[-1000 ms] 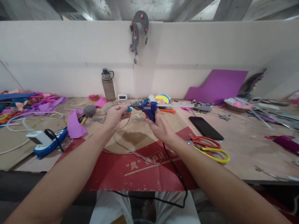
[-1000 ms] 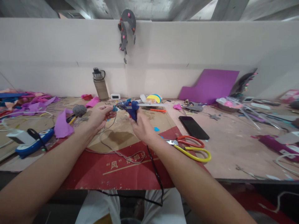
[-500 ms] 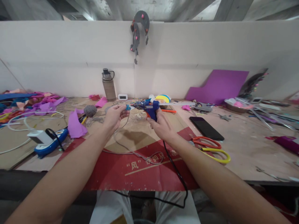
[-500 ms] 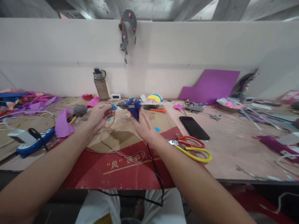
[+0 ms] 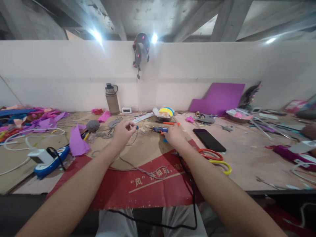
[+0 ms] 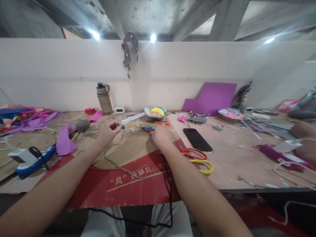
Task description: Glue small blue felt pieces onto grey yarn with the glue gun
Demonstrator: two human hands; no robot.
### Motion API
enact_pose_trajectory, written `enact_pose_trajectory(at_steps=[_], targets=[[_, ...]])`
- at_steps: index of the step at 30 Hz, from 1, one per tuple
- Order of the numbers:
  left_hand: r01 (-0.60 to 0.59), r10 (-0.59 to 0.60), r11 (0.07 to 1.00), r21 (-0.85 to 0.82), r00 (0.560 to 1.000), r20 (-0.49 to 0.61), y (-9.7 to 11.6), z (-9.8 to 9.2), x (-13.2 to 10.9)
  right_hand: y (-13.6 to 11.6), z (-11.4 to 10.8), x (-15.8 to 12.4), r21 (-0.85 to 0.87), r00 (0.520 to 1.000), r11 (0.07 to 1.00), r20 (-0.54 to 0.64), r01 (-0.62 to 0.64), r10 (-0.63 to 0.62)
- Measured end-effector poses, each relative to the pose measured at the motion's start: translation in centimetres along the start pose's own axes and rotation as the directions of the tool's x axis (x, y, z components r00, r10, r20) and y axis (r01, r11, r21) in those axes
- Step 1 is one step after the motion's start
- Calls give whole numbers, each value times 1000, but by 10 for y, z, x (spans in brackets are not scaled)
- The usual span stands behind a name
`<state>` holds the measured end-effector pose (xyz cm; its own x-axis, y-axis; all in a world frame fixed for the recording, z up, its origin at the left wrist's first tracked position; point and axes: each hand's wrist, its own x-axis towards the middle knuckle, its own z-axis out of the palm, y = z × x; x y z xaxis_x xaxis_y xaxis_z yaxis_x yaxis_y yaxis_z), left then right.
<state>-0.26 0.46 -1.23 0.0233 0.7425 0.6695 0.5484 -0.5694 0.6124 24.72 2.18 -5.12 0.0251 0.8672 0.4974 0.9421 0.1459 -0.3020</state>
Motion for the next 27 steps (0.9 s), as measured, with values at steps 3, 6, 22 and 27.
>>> enact_pose_trajectory(at_steps=[3,6,22,27], targets=[[-32,31,998,63,999,13,-2,-2,0,-6,-2,0,91,999,996,-30,-25,28],[-45,38,986,161,998,46,-12,-1,1,-23,3,-2,322,999,945,-39,47,-37],[6,-1,972,233,1000,-21,-27,-4,-3,-71,-7,-33,684,988,717,-43,139,-151],[34,-17,971,238,997,-75,-35,-2,-8,-76,-20,-39,749,990,657,10,86,-142]])
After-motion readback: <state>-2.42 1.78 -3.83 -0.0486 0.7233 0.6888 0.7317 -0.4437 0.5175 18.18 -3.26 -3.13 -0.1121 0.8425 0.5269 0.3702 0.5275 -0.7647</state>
